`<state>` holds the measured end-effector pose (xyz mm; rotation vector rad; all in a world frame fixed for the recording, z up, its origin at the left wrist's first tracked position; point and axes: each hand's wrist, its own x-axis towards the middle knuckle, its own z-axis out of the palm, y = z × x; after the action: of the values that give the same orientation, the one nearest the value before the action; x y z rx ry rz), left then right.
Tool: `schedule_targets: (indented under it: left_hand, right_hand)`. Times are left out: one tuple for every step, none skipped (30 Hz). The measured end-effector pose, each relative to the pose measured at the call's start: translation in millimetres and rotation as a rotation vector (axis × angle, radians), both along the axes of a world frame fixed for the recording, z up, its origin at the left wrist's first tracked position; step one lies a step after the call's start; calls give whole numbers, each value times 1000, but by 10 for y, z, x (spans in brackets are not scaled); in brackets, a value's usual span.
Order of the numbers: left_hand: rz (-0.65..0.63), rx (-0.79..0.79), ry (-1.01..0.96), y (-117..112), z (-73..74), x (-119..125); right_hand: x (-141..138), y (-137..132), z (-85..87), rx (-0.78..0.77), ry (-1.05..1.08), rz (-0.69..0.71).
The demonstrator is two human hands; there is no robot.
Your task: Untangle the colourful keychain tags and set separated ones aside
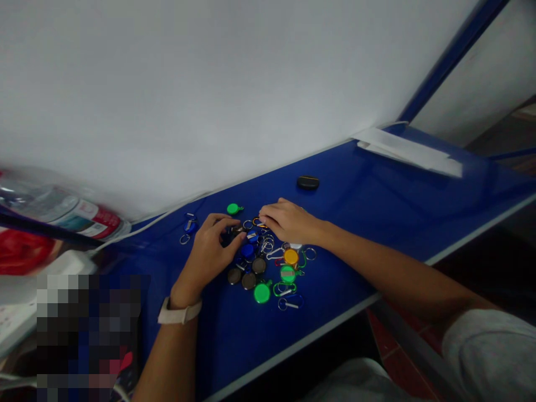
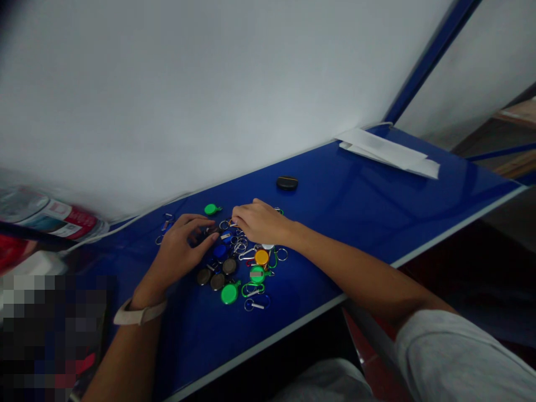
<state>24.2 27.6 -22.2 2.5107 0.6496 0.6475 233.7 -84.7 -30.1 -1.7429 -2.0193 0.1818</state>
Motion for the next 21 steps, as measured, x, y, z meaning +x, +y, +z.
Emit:
schedule_targets:
  left_hand:
    - [-9,-11,-20,-27,16,13]
    - [-23,-29,-37,-55,33,27]
    - [-39,-50,-48,-84,50,41]
    - [-55,-73,-57,-112,66,55]
    - [-71,-96,-62,-138,81,68]
    - [-89,-119,-65,-162,94,79]
    - [-107,-140,-70,-182,106,88]
    - [-123,-159,-75,-198,116,95]
    - [-134,-171,-80,-210,125,100]
    - [-136,-177,-85,-218,132,103]
    - [-128,-179,-87,-223,139,105]
    - [-114,-182,-89,-225,145,106]
    - [-98,-186,-89,-226,151,107]
    - [-84,-191,-90,-227,155,107]
    - [-73,-199,-92,-227,159,108]
    - [-69,-211,-93,-229,162,110]
    - [-67,-225,-96,-230,164,111]
    - [-69,-240,-97,-232,164,113]
    - [-70,-258,-100,-232,163,113]
    - [-71,-279,-103,-231,160,113]
    - [-69,-301,-106,-228,156,111]
  right_hand:
    - [-13,-5,1,9,18,9]
    - [-29,-11,1,23,33,22]
    - [-46,-17,0,35,46,39]
    - [-64,-24,0,48,54,59]
    - [-82,-31,-1,60,54,77]
    - [-99,-38,0,71,46,92]
    - [-113,-44,3,83,33,101]
    - [-124,-49,7,92,16,106]
    - [-131,-53,13,101,-2,110]
    - [-134,-57,21,109,-21,116]
    - [-133,-60,28,114,-38,127]
    - [-130,-62,35,120,-57,143]
    - [-127,-63,40,124,-81,159]
    - [-123,-62,41,128,-107,171]
    - [-121,-59,40,131,-139,177]
    - [-121,-55,36,132,-175,176]
    - [-124,-50,31,131,-215,170]
    - [-129,-44,27,128,-257,161]
    - [-136,-39,25,124,-296,154]
    - [-144,-35,26,120,-329,151]
    - [-153,-32,30,116,-356,149]
